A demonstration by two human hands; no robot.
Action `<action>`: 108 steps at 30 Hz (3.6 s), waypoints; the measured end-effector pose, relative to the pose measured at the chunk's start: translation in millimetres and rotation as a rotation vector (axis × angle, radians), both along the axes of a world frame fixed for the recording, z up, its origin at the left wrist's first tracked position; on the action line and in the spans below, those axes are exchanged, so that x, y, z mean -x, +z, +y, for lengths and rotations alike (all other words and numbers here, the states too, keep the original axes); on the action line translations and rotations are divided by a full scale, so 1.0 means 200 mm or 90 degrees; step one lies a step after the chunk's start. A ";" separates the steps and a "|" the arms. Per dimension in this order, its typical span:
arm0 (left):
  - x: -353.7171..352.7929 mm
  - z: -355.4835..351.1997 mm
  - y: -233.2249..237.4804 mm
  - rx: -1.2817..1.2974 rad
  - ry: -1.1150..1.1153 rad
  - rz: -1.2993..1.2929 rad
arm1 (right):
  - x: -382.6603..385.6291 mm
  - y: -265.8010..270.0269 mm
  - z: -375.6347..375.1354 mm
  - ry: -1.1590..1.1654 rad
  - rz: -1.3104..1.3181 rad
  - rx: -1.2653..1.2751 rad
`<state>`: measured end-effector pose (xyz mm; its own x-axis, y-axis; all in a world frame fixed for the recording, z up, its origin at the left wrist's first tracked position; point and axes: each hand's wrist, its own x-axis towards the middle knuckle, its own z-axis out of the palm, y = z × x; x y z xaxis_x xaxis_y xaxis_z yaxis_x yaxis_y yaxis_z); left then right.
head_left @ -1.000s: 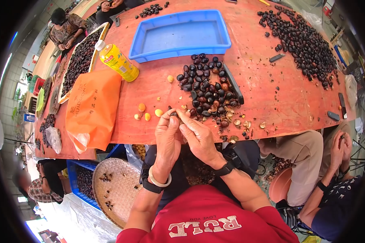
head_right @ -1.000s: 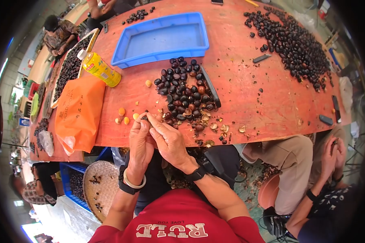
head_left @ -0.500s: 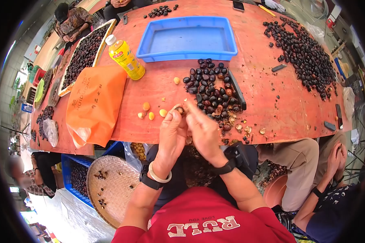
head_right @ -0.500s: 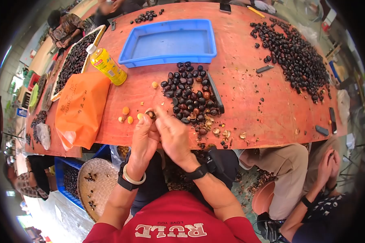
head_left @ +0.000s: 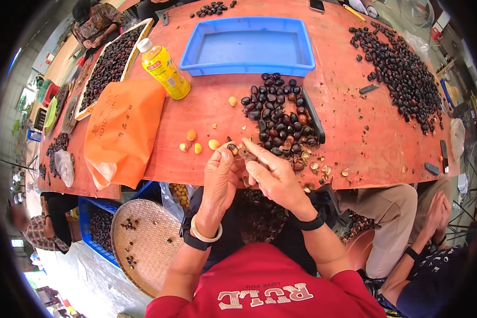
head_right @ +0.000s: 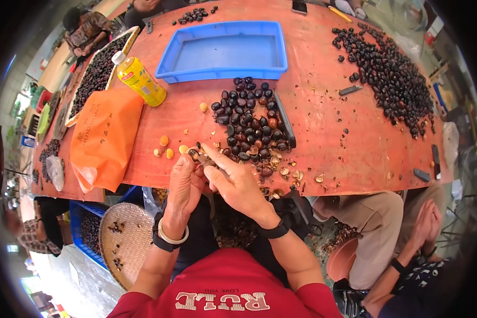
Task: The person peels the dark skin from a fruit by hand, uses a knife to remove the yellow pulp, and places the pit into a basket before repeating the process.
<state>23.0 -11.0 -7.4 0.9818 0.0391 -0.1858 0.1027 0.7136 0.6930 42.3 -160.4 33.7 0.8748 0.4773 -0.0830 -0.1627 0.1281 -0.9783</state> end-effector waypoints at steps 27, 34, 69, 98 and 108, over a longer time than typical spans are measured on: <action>0.01 -0.07 0.08 -0.355 0.088 -0.041 | -0.04 -0.13 0.07 -0.089 -0.189 0.043; 0.02 -0.11 0.04 -0.179 0.064 -0.077 | -0.17 0.01 -0.06 -0.194 0.220 -0.372; 0.02 -0.06 0.05 -0.259 0.103 -0.074 | 0.01 -0.09 0.02 -0.054 -0.048 -0.012; 0.00 -0.03 0.04 -0.145 0.097 0.012 | 0.01 -0.08 0.04 0.045 0.298 -0.250; 0.01 0.00 0.00 -0.129 0.056 -0.020 | 0.03 -0.07 0.06 0.022 0.197 -0.160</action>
